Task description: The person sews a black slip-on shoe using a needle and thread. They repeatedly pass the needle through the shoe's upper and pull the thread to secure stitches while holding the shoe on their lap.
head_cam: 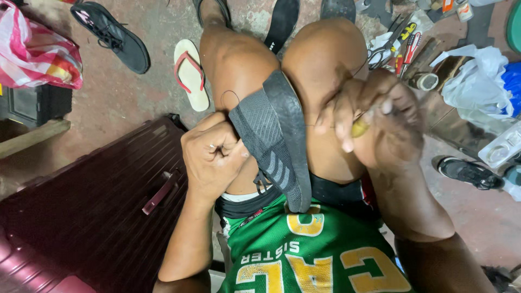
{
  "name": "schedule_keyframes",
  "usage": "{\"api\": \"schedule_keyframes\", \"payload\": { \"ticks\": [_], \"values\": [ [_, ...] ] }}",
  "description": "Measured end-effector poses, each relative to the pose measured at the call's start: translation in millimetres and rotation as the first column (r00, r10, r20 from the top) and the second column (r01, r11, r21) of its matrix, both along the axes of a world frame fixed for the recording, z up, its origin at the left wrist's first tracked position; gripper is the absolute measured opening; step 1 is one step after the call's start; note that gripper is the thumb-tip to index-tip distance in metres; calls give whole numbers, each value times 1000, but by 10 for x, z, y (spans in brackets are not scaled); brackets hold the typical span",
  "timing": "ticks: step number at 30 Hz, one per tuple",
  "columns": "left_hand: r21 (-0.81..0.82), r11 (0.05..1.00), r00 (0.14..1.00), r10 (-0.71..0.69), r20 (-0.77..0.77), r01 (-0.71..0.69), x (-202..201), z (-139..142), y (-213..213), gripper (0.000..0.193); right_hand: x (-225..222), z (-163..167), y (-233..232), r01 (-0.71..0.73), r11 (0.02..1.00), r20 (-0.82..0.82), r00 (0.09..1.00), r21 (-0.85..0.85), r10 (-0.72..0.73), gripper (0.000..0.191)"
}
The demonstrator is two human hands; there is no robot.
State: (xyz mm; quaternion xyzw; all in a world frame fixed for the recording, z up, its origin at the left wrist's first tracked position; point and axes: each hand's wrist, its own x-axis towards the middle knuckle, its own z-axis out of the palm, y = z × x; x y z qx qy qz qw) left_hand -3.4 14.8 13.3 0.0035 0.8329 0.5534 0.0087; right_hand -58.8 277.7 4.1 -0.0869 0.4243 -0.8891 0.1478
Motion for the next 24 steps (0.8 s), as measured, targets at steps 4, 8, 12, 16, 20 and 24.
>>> {"api": "schedule_keyframes", "payload": {
  "ticks": [4,8,12,16,20,24],
  "values": [
    [64,998,999,-18,-31,20,-63,-97,-57,38,-48,-39,-115,-58,997,161,985,-57,66,26],
    [147,988,999,-51,8,50,-116,-211,-148,41,-71,-129,-170,-15,998,230,973,-53,27,26],
    [139,989,998,-58,26,54,-131,-260,-286,46,-96,-159,-163,19,999,232,973,-40,-9,28],
    [193,981,993,-26,115,3,-68,-249,-306,48,-76,-168,-161,53,998,196,979,-21,-48,31],
    [353,934,986,-4,167,-56,8,-129,-181,30,-23,-197,-174,61,998,110,992,-4,-60,27],
    [190,981,993,19,120,-42,58,131,71,20,111,-172,-223,67,997,39,997,34,-69,25]
  ]
}}
